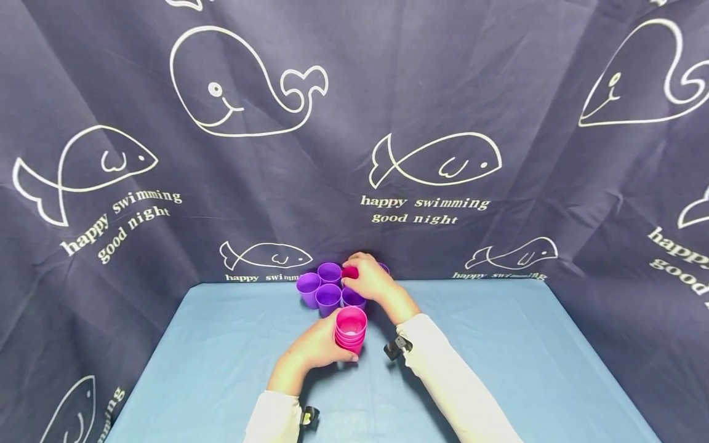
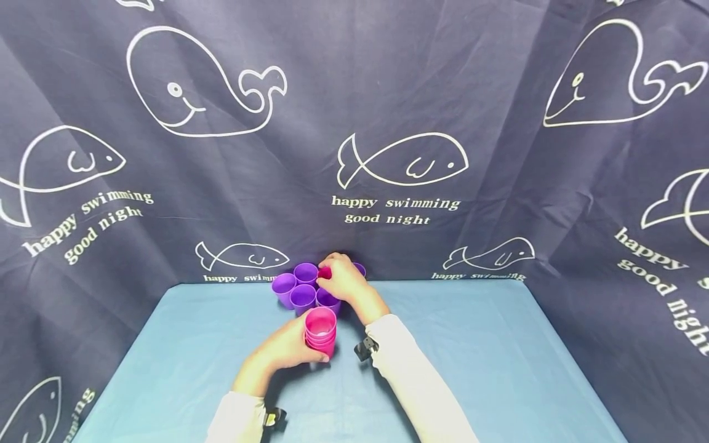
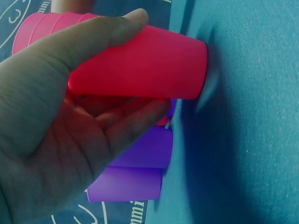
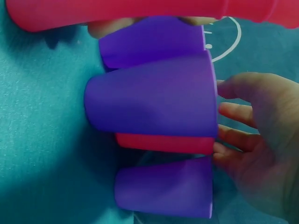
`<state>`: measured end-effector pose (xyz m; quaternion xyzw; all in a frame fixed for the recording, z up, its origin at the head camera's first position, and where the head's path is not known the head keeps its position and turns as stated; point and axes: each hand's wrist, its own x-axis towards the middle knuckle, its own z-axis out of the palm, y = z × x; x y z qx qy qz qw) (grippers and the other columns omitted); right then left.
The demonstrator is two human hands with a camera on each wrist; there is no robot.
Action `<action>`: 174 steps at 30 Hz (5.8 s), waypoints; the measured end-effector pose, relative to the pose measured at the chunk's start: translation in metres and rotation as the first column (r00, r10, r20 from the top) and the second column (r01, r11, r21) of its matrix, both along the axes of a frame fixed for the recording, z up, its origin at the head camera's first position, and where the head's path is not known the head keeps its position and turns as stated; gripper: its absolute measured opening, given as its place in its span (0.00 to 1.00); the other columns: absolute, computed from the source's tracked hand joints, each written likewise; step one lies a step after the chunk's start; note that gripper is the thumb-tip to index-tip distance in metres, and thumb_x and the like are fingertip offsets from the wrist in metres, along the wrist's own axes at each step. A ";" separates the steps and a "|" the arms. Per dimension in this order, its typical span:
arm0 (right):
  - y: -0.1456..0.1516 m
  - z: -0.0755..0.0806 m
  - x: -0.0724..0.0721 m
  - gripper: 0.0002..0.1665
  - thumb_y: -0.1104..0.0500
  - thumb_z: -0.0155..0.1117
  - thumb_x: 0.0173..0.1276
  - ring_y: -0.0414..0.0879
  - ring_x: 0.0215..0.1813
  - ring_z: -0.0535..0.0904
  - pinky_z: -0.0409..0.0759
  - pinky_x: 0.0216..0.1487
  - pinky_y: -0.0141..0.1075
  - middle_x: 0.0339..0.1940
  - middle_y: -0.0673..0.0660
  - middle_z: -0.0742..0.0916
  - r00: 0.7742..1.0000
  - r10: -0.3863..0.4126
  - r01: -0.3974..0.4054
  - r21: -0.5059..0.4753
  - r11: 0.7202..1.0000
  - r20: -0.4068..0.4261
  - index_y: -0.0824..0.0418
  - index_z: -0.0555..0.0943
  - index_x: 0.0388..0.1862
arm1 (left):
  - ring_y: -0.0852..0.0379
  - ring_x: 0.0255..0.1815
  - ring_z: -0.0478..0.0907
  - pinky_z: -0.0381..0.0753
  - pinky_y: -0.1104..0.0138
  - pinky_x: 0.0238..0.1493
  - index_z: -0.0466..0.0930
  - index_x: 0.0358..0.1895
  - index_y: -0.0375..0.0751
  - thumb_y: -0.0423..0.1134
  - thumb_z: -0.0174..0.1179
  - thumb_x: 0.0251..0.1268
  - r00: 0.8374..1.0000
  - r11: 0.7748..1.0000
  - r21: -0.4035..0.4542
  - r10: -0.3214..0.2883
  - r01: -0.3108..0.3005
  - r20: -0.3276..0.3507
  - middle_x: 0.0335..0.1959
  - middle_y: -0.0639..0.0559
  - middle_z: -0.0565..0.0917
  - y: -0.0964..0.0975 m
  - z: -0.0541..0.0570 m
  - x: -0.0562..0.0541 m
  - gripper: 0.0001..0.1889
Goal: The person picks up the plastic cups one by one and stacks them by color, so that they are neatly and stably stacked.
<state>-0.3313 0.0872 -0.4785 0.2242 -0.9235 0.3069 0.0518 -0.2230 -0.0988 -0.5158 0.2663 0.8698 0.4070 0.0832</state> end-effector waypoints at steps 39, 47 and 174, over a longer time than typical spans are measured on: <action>0.018 0.005 0.015 0.31 0.57 0.78 0.59 0.60 0.64 0.76 0.77 0.71 0.51 0.54 0.62 0.82 0.990 -0.107 0.087 -0.210 0.974 -0.088 0.64 0.86 0.62 | 0.64 0.54 0.84 0.81 0.60 0.68 0.71 0.73 0.48 0.42 0.86 0.44 1.000 0.999 0.032 -0.015 0.015 0.004 0.55 0.58 0.87 -0.002 -0.004 0.002 0.48; 0.029 0.013 0.030 0.30 0.56 0.77 0.59 0.59 0.65 0.75 0.77 0.70 0.53 0.56 0.60 0.82 0.971 -0.205 0.161 -0.289 0.944 -0.127 0.63 0.87 0.61 | 0.59 0.56 0.84 0.82 0.59 0.68 0.72 0.69 0.45 0.41 0.86 0.41 1.000 1.000 0.031 -0.005 0.005 -0.018 0.57 0.54 0.86 0.000 -0.005 -0.001 0.47; 0.022 0.016 0.100 0.29 0.53 0.87 0.53 0.48 0.54 0.81 0.83 0.55 0.34 0.50 0.58 0.86 0.977 0.179 -0.113 -0.435 0.893 0.114 0.61 0.91 0.54 | 0.63 0.45 0.83 0.84 0.64 0.54 0.78 0.61 0.49 0.46 0.83 0.49 0.996 1.000 0.005 -0.018 0.018 0.085 0.46 0.58 0.87 -0.019 0.005 -0.001 0.35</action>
